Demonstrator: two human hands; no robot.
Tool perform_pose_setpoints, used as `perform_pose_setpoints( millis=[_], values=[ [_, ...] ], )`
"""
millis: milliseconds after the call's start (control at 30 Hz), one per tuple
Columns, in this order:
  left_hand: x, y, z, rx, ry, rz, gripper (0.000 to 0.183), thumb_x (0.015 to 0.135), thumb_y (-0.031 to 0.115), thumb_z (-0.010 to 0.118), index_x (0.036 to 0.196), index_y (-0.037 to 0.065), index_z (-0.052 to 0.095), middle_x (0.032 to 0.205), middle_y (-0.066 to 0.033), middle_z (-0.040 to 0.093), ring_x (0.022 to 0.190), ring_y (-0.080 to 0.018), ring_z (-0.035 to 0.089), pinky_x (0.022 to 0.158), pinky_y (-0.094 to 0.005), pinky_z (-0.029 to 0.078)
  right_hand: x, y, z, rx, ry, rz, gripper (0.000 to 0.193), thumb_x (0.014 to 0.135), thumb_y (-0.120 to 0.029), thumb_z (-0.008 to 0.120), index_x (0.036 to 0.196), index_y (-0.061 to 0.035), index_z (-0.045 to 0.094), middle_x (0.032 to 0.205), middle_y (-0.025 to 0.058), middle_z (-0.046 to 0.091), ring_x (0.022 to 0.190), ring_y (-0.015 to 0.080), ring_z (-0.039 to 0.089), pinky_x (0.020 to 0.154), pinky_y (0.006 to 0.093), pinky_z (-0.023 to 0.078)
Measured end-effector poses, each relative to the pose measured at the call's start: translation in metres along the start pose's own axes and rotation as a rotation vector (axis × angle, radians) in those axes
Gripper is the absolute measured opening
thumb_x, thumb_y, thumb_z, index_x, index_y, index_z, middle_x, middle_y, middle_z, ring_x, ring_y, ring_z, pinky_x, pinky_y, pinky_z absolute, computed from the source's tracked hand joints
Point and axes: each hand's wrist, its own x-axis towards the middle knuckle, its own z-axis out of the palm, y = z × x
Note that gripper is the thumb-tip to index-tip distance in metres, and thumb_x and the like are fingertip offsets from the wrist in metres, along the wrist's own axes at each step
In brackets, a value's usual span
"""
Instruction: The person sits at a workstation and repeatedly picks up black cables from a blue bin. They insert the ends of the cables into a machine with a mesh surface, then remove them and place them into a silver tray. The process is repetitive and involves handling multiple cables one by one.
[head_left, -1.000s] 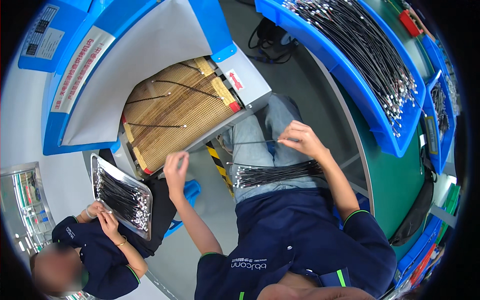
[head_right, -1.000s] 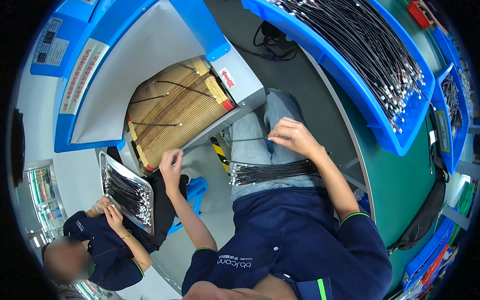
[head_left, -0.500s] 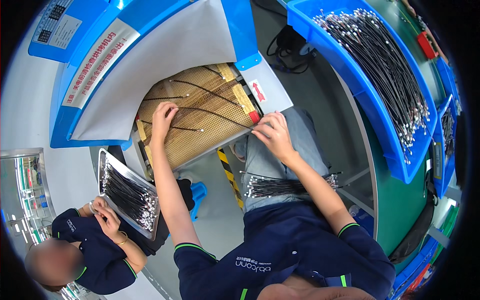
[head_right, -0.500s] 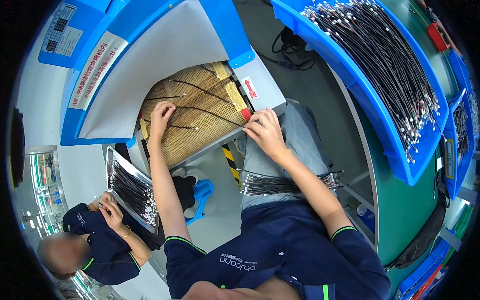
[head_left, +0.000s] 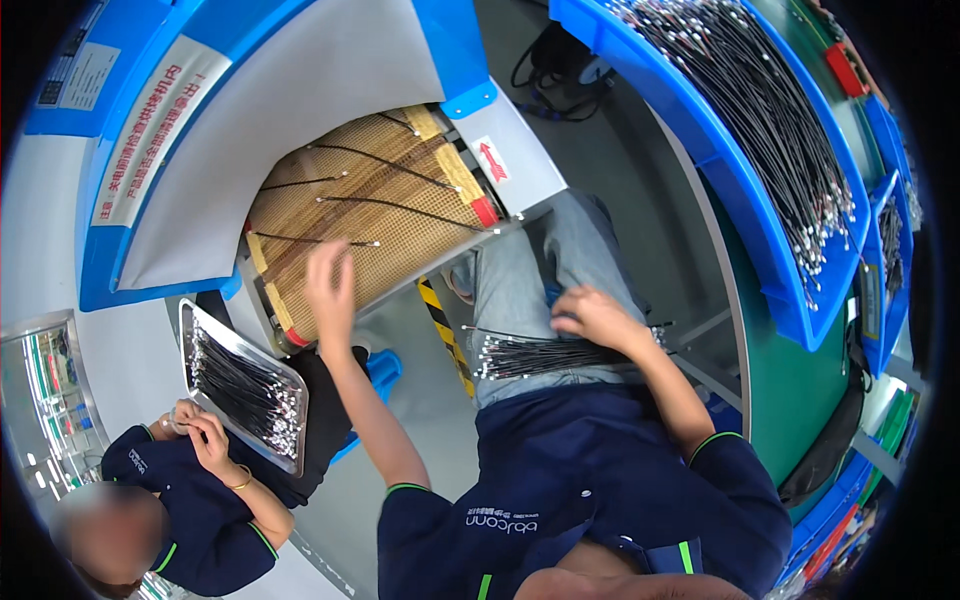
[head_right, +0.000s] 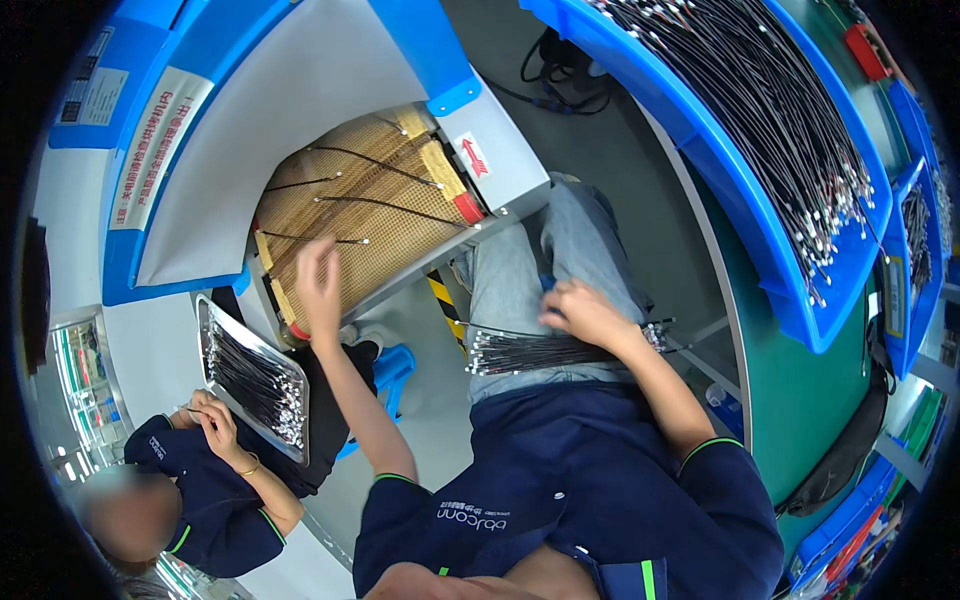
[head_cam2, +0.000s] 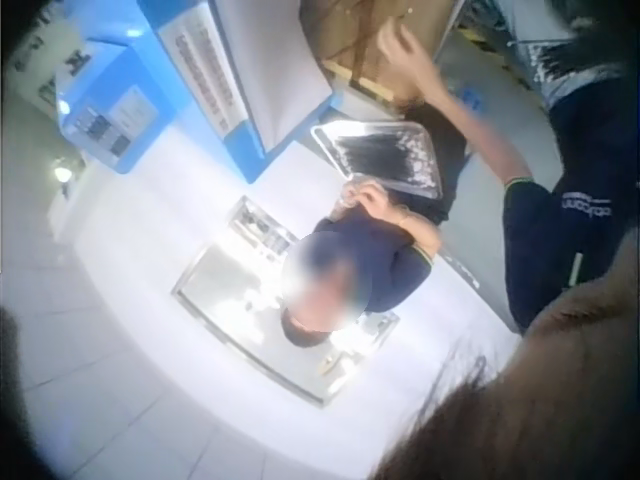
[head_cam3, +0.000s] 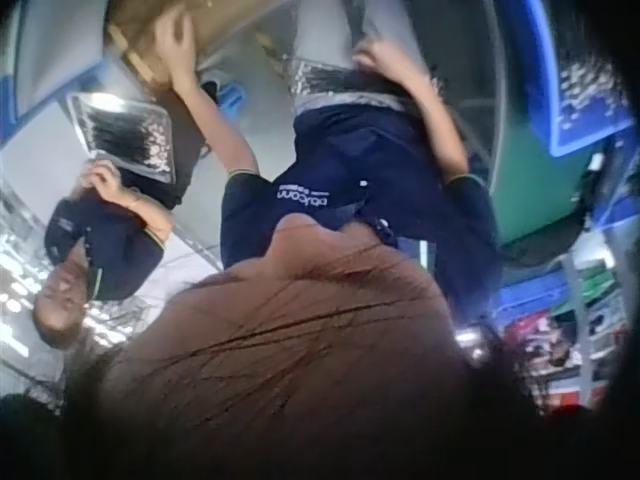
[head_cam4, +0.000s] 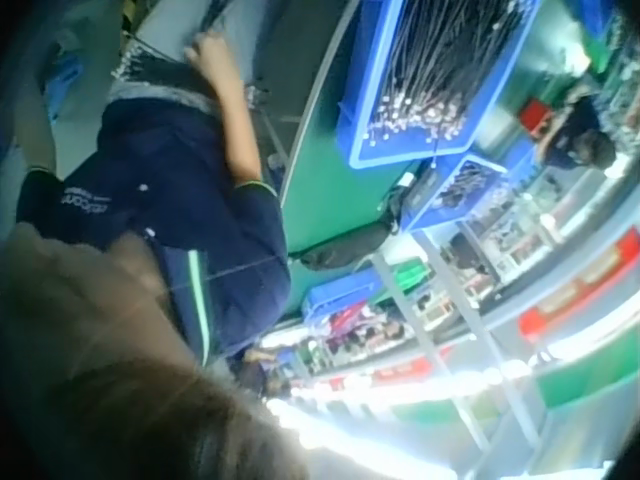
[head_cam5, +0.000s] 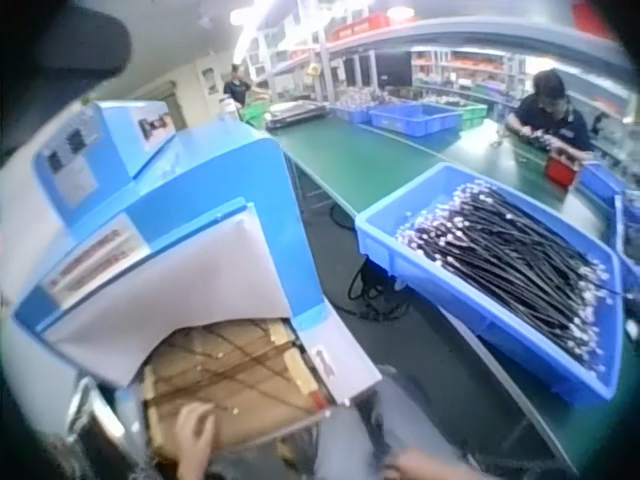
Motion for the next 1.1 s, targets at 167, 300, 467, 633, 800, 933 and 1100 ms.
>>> perform_pose_setpoints(
  millis=[167, 300, 467, 633, 800, 933, 1100],
  values=[
    [-0.093, 0.039, 0.057, -0.261, -0.194, -0.207, 0.018, 0.086, 0.007, 0.060, 0.104, 0.003, 0.063, 0.106, -0.0116, 0.061, 0.102, -0.0240, 0.058, 0.090, -0.0336, 0.044, -0.030, 0.017, 0.014, -0.038, -0.205, 0.043, 0.020, 0.078, -0.024, 0.070, 0.083, -0.0054, 0.067, 0.087, 0.0129, 0.064, 0.092, 0.0312, 0.060, 0.081, 0.0411, 0.046],
    [-0.142, 0.042, 0.094, -0.307, -0.362, -0.230, 0.026, 0.089, 0.008, 0.055, 0.115, 0.005, 0.059, 0.119, -0.0134, 0.055, 0.112, -0.0288, 0.052, 0.097, -0.0362, 0.040, -0.030, 0.011, 0.011, 0.028, -0.146, 0.071, 0.020, 0.077, -0.021, 0.070, 0.083, -0.0032, 0.064, 0.084, 0.0136, 0.064, 0.086, 0.0316, 0.061, 0.078, 0.0405, 0.047],
    [-0.166, 0.033, 0.104, -0.213, -0.447, -0.226, 0.031, 0.091, 0.008, 0.051, 0.122, 0.006, 0.055, 0.127, -0.0145, 0.050, 0.118, -0.0328, 0.047, 0.100, -0.0385, 0.037, -0.036, 0.006, 0.004, 0.247, -0.084, 0.117, 0.017, 0.078, -0.014, 0.069, 0.082, -0.0012, 0.059, 0.081, 0.0138, 0.064, 0.080, 0.0299, 0.062, 0.072, 0.0387, 0.048],
    [-0.163, 0.035, 0.098, -0.291, -0.523, -0.306, 0.025, 0.090, 0.009, 0.055, 0.114, 0.005, 0.060, 0.111, -0.0145, 0.059, 0.101, -0.0298, 0.058, 0.086, -0.0371, 0.045, -0.042, 0.012, 0.001, 0.301, -0.052, 0.127, 0.015, 0.081, -0.012, 0.067, 0.083, -0.0016, 0.058, 0.078, 0.0128, 0.064, 0.074, 0.0267, 0.063, 0.069, 0.0371, 0.048],
    [-0.151, 0.052, 0.079, -0.246, -0.468, -0.228, 0.017, 0.089, 0.010, 0.058, 0.103, 0.003, 0.064, 0.090, -0.0143, 0.063, 0.081, -0.0275, 0.063, 0.073, -0.0353, 0.048, -0.041, 0.011, -0.012, 0.408, -0.009, 0.137, 0.015, 0.082, -0.013, 0.066, 0.090, -0.0026, 0.060, 0.081, 0.0118, 0.064, 0.078, 0.0259, 0.063, 0.070, 0.0339, 0.049],
    [-0.136, 0.081, 0.078, -0.373, -0.541, -0.238, 0.017, 0.089, 0.011, 0.059, 0.103, 0.002, 0.063, 0.085, -0.0146, 0.064, 0.075, -0.0266, 0.065, 0.068, -0.0327, 0.049, -0.025, -0.006, -0.009, 0.261, 0.103, -0.163, 0.017, 0.082, -0.013, 0.065, 0.098, -0.0075, 0.064, 0.091, 0.0096, 0.064, 0.083, 0.0293, 0.063, 0.072, 0.0364, 0.050],
    [-0.128, 0.111, 0.087, -0.427, -0.568, -0.247, 0.017, 0.090, 0.011, 0.061, 0.103, 0.000, 0.056, 0.086, -0.0122, 0.069, 0.078, -0.0185, 0.069, 0.067, -0.0275, 0.051, -0.005, -0.032, -0.001, 0.092, 0.171, -0.330, 0.012, 0.079, -0.015, 0.067, 0.089, -0.0085, 0.066, 0.085, 0.0051, 0.062, 0.077, 0.0257, 0.063, 0.066, 0.0371, 0.051]
  ],
)
